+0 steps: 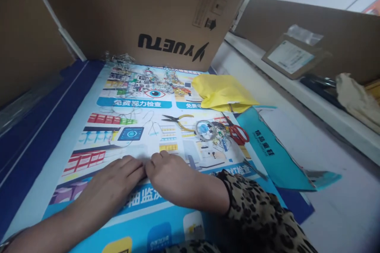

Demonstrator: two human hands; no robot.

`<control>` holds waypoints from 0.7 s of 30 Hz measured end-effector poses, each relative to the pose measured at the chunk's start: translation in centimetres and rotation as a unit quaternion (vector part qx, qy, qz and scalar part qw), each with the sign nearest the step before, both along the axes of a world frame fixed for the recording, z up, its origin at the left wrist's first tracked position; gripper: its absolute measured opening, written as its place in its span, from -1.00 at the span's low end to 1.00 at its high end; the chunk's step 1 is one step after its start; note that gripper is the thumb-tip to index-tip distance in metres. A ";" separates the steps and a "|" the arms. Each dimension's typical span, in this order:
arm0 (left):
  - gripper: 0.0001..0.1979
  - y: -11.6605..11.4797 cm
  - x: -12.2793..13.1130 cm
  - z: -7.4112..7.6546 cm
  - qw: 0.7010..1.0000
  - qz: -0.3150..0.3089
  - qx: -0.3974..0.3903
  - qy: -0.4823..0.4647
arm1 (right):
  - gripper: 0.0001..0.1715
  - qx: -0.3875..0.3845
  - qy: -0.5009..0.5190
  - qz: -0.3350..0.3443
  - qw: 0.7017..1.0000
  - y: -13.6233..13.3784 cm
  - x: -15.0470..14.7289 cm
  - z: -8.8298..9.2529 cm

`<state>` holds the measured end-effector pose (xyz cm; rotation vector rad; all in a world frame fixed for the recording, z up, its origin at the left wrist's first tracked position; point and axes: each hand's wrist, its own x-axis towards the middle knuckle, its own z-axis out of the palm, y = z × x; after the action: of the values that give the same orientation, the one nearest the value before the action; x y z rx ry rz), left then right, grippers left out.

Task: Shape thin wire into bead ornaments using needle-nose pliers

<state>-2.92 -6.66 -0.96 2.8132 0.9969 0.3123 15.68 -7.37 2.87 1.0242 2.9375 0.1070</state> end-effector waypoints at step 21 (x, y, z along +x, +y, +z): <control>-0.77 0.7 -0.1 0.3 0.997 -0.007 -0.022 -0.072 | -0.83 0.047 0.001 0.058 0.997 -0.6 0.6 1.0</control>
<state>-3.02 -5.92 -0.71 2.7125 0.9418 0.4763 16.29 -8.01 3.90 0.8631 3.0185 0.2483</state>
